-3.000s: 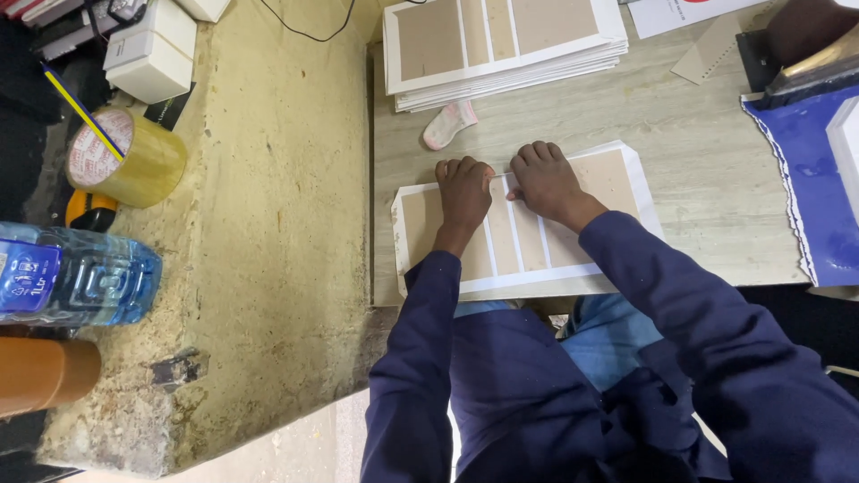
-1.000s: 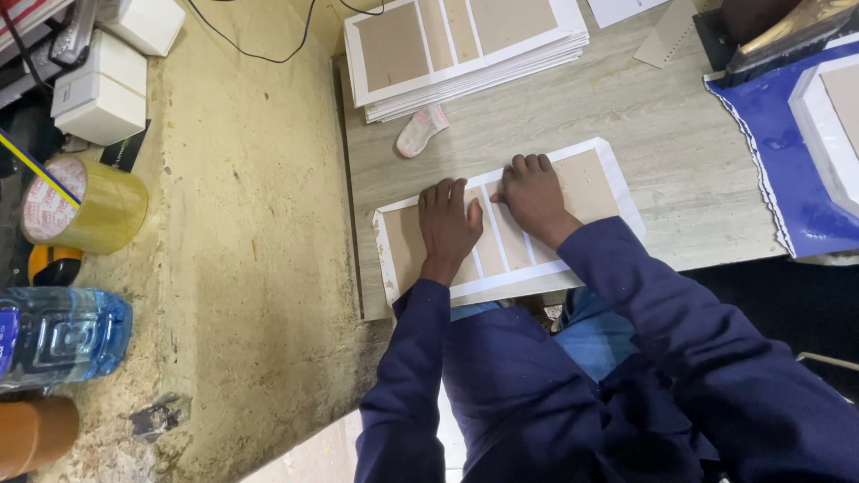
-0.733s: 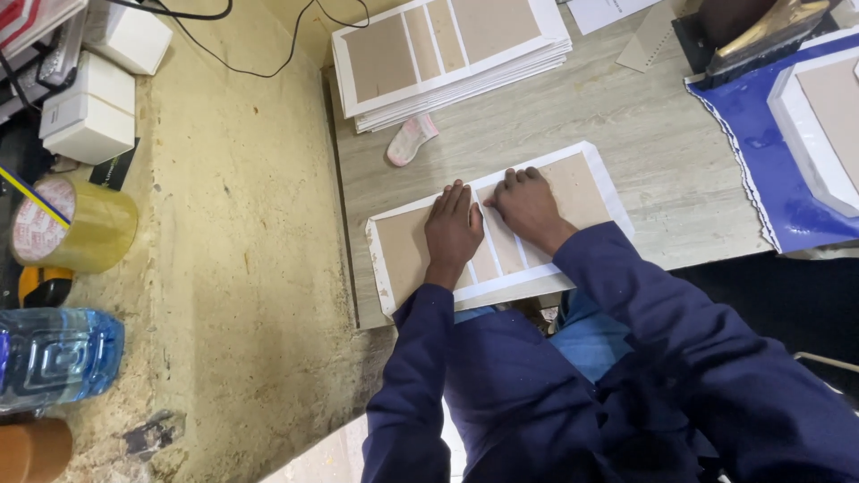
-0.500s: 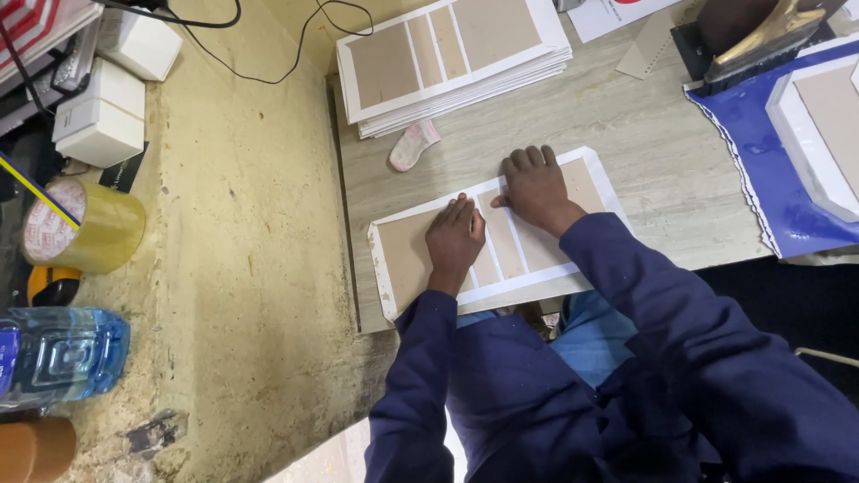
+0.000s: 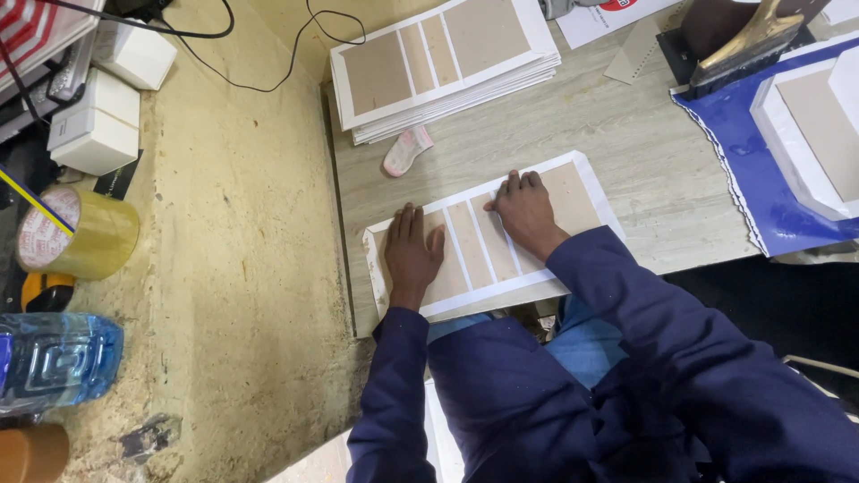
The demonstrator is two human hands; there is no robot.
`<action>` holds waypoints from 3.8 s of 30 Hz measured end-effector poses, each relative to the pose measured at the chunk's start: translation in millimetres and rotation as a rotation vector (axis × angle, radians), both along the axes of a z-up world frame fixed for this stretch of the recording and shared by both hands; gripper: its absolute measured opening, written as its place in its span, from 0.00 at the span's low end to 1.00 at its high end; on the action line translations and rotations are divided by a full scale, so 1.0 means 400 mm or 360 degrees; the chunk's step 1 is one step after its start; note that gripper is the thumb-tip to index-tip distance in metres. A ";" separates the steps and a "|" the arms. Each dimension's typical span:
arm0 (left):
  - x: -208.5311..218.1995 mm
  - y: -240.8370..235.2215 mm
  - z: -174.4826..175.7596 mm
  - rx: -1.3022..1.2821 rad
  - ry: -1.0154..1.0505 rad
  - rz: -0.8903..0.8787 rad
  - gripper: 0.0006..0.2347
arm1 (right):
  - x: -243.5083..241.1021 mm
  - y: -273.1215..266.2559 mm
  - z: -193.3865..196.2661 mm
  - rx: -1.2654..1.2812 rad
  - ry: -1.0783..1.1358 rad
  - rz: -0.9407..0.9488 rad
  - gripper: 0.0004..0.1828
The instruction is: Folding and pressing the edges of paper or cardboard covers using a small applicator tool to ensure clean folds.
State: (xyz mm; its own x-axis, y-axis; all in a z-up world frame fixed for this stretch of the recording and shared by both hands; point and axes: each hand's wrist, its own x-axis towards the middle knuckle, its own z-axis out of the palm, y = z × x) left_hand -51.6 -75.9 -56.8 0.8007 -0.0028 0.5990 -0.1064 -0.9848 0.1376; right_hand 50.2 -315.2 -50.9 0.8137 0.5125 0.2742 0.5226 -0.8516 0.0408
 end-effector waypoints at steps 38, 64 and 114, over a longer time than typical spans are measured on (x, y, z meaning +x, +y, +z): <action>-0.016 0.052 -0.003 0.0294 -0.0011 0.0292 0.11 | 0.059 -0.109 0.120 -0.0177 0.0402 -0.0276 0.44; -0.007 0.023 0.023 -0.0114 -0.0115 0.0131 0.11 | 0.124 0.377 0.138 0.0210 0.0524 0.0669 0.38; -0.013 0.019 -0.023 -0.0088 -0.0204 0.0322 0.08 | 0.306 -0.217 -0.033 0.0528 0.0729 -0.0232 0.03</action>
State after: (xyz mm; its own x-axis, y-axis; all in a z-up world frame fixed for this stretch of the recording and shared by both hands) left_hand -56.6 -68.5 -65.9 0.6993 0.1855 0.6904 0.0719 -0.9791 0.1901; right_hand 172.6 -402.0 -64.0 0.9429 0.3329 0.0045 0.3003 -0.8447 -0.4431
